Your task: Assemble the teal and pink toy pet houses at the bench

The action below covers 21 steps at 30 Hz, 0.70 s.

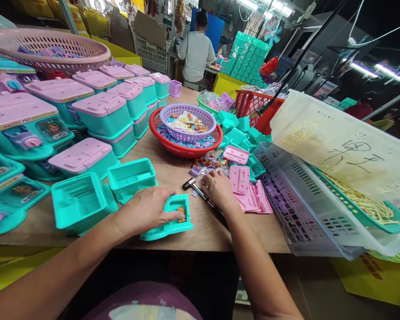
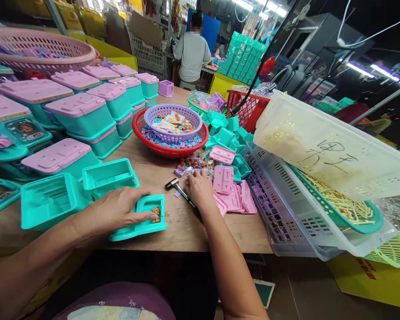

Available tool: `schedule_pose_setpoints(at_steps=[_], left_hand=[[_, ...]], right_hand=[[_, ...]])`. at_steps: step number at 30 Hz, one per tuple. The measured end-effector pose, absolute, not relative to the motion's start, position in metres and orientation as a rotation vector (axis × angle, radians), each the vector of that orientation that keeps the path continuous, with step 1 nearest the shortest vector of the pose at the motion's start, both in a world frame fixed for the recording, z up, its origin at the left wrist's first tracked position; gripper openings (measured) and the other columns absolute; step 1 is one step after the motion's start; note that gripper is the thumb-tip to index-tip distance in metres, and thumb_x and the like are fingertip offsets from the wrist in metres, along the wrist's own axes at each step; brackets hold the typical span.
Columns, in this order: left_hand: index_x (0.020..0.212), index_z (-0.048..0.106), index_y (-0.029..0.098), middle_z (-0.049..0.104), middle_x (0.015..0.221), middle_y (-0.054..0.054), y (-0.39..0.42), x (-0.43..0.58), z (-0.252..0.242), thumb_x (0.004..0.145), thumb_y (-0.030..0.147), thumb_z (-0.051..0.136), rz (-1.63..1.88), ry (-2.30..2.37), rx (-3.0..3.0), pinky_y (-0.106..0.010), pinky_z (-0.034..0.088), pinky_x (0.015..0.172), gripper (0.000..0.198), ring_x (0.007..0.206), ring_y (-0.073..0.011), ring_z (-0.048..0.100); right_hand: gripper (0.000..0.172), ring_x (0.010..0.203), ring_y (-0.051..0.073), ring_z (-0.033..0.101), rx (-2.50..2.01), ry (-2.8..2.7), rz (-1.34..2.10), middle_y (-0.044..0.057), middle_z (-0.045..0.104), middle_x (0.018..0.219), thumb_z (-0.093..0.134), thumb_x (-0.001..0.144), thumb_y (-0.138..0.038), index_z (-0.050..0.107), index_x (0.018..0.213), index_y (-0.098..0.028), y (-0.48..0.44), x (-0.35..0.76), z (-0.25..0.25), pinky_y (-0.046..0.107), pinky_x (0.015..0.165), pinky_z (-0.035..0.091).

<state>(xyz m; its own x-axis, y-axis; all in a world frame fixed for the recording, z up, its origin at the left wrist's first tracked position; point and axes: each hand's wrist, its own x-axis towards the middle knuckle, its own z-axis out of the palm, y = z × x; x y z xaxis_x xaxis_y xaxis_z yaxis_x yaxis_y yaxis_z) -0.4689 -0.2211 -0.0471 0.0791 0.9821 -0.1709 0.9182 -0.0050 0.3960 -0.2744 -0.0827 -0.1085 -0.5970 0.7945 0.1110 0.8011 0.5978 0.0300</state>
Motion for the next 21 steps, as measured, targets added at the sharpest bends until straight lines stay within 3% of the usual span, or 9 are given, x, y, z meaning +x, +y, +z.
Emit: schedule_pose_setpoints(at_steps=[3, 9, 15, 18, 21], left_hand=[[0.107, 0.064, 0.023, 0.071, 0.092, -0.005, -0.221, -0.467, -0.047, 0.079, 0.055, 0.064, 0.215, 1.915, 1.951, -0.029, 0.043, 0.067, 0.042, 0.084, -0.0256, 0.068], [0.103, 0.065, 0.022, 0.071, 0.086, -0.005, -0.221, -0.465, -0.048, 0.080, 0.049, 0.065, 0.175, 1.953, 1.944, -0.030, 0.043, 0.066, 0.035, 0.083, -0.0258, 0.068], [0.107, 0.064, 0.024, 0.072, 0.093, -0.006, -0.216, -0.453, -0.050, 0.083, 0.047, 0.062, 0.218, 1.970, 1.972, -0.032, 0.046, 0.068, 0.033, 0.088, -0.0281, 0.068], [0.111, 0.063, 0.023, 0.072, 0.095, -0.008, -0.214, -0.450, -0.050, 0.083, 0.048, 0.060, 0.237, 1.981, 1.997, -0.033, 0.048, 0.072, 0.037, 0.089, -0.0277, 0.068], [0.112, 0.063, 0.023, 0.072, 0.096, -0.008, -0.212, -0.448, -0.049, 0.084, 0.052, 0.059, 0.263, 1.945, 2.020, -0.032, 0.048, 0.077, 0.040, 0.091, -0.0265, 0.068]], right_hand=[[0.028, 0.105, 0.029, 0.052, -1.411, -2.729, -0.146, 0.012, 0.062, 0.107, 0.061, 0.087, -0.045, 0.066, 0.099, -0.020, -0.072, -0.282, -0.113, 0.037, 0.079, 0.044], [0.021, 0.100, 0.027, 0.054, -1.461, -2.700, -0.250, 0.014, 0.063, 0.104, 0.048, 0.093, -0.027, 0.064, 0.100, -0.016, -0.071, -0.287, -0.116, 0.038, 0.079, 0.040], [0.022, 0.104, 0.028, 0.050, -1.402, -2.723, -0.270, 0.014, 0.062, 0.106, 0.043, 0.094, -0.024, 0.064, 0.095, -0.016, -0.083, -0.285, -0.120, 0.039, 0.079, 0.038], [0.019, 0.107, 0.028, 0.047, -1.377, -2.711, -0.233, 0.013, 0.060, 0.111, 0.047, 0.094, -0.028, 0.063, 0.100, -0.018, -0.085, -0.283, -0.120, 0.038, 0.079, 0.038], [0.028, 0.111, 0.030, 0.045, -1.452, -2.650, -0.175, 0.013, 0.059, 0.115, 0.058, 0.090, -0.037, 0.059, 0.111, -0.019, -0.079, -0.281, -0.119, 0.037, 0.079, 0.039]])
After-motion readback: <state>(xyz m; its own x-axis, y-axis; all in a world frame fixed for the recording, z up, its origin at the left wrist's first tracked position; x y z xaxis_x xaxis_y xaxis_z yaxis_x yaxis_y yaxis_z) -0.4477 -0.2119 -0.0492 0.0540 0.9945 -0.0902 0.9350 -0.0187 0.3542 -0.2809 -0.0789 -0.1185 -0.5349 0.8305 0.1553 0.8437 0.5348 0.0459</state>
